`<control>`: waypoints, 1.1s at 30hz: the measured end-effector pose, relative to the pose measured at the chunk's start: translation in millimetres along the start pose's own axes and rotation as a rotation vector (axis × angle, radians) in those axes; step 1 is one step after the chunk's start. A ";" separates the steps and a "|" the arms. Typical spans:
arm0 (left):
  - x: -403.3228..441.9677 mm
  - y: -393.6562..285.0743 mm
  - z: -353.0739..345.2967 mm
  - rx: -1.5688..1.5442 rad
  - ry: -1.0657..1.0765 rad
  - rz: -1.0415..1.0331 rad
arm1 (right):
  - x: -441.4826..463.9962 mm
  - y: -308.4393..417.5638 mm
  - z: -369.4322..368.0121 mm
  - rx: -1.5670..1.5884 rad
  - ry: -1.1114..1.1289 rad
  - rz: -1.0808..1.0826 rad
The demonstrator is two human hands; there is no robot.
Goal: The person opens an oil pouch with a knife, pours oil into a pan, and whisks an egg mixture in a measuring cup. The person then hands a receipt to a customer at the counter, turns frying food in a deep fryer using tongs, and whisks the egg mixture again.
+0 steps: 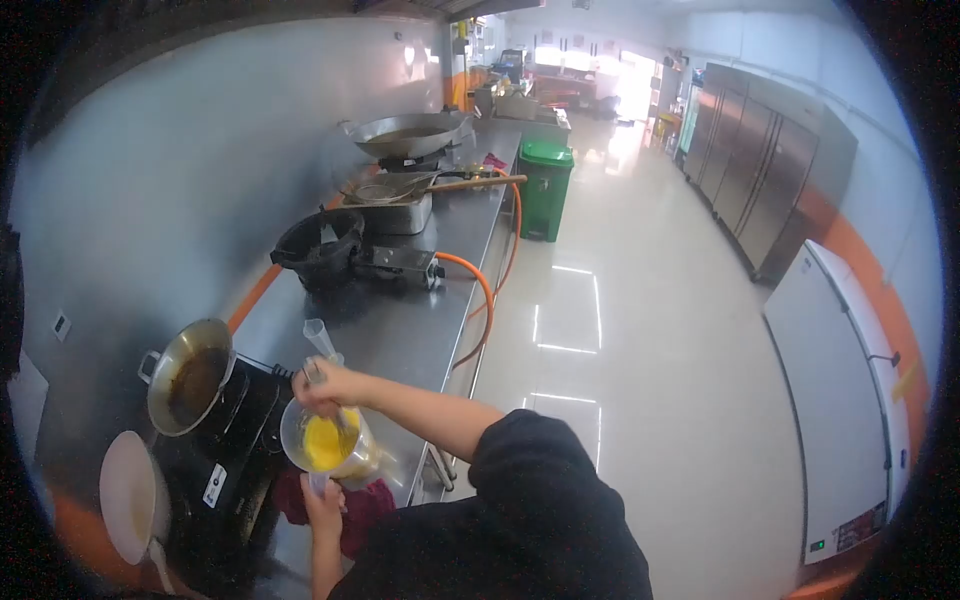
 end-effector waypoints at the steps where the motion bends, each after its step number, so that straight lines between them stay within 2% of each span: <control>1: -1.5 1.6 -2.3 0.012 0.016 -0.010 | -2.2 14.6 18.9 -0.089 -0.254 0.025; 3: -2.4 1.4 -4.7 0.023 0.008 -0.005 | -0.6 11.1 27.2 -0.003 -0.338 0.107; 5: 2.9 -2.7 -5.7 0.035 -0.003 -0.022 | -1.4 -0.7 18.6 0.117 -0.208 0.241; 6: 0.8 -3.1 -1.6 0.011 -0.037 -0.016 | -5.4 -21.8 -12.7 0.283 0.250 -0.078; 7: -1.1 -2.1 2.8 -0.015 -0.075 -0.010 | -2.1 -20.6 -7.5 0.280 0.254 -0.079; 9: 0.0 2.5 4.5 0.004 -0.041 -0.011 | -0.3 3.0 45.0 0.192 -0.307 0.070; 10: -1.7 5.4 2.7 0.030 0.003 -0.005 | -0.7 13.2 51.2 0.309 -0.354 0.175; 11: -1.8 5.8 0.3 0.029 0.001 -0.003 | -1.8 6.0 46.8 0.310 -0.354 0.173; 13: 2.0 0.2 -0.4 0.016 -0.052 -0.032 | -0.3 -12.1 17.9 0.313 -0.167 0.192; 15: 0.9 3.0 5.1 -0.035 -0.075 0.071 | -4.0 -16.9 15.2 0.018 -0.038 -0.019; 17: 6.5 24.1 21.1 0.282 -0.023 -0.069 | 0.3 13.8 56.1 -0.420 -0.499 0.004; 18: 3.8 39.9 26.2 0.276 -0.039 -0.026 | -2.1 11.7 65.7 0.150 -0.444 0.201; 19: 4.0 22.0 18.4 0.258 -0.007 -0.012 | -5.4 15.3 60.7 0.432 -0.438 0.320; 21: 3.1 19.1 19.1 0.322 -0.052 0.041 | 2.3 -15.0 27.2 0.510 -0.126 0.230; 23: 2.2 6.8 21.5 0.324 -0.073 -0.034 | 0.4 -29.1 7.6 0.323 0.115 -0.116; 25: 4.5 -15.0 19.3 0.407 -0.059 -0.038 | 6.0 5.8 38.6 0.182 -0.285 0.098; 27: 7.1 -15.2 18.5 0.382 -0.051 -0.033 | 9.6 13.3 43.1 0.383 -0.268 0.279; 29: 6.4 -12.9 18.4 0.356 -0.040 -0.037 | 17.8 -18.9 11.6 0.226 -0.177 0.141; 30: 6.6 -14.2 18.4 0.349 -0.035 -0.065 | 17.2 -21.4 -30.3 -0.033 0.206 0.051; 31: 6.6 -15.5 17.7 0.339 -0.031 -0.092 | 16.8 -11.8 -28.4 -0.026 0.211 0.049; 33: 8.8 -18.2 16.6 0.311 -0.013 -0.040 | 25.9 8.6 4.3 -0.160 -0.154 -0.041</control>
Point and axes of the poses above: each hand's wrist, its own x-axis towards the middle knuckle, its own z-axis out of the back of the hand, y = z × x, the point moved 9 cm from there along x, towards the middle knuckle, and after that the axes turned 8 degrees about -z, right-handed, at the moved point
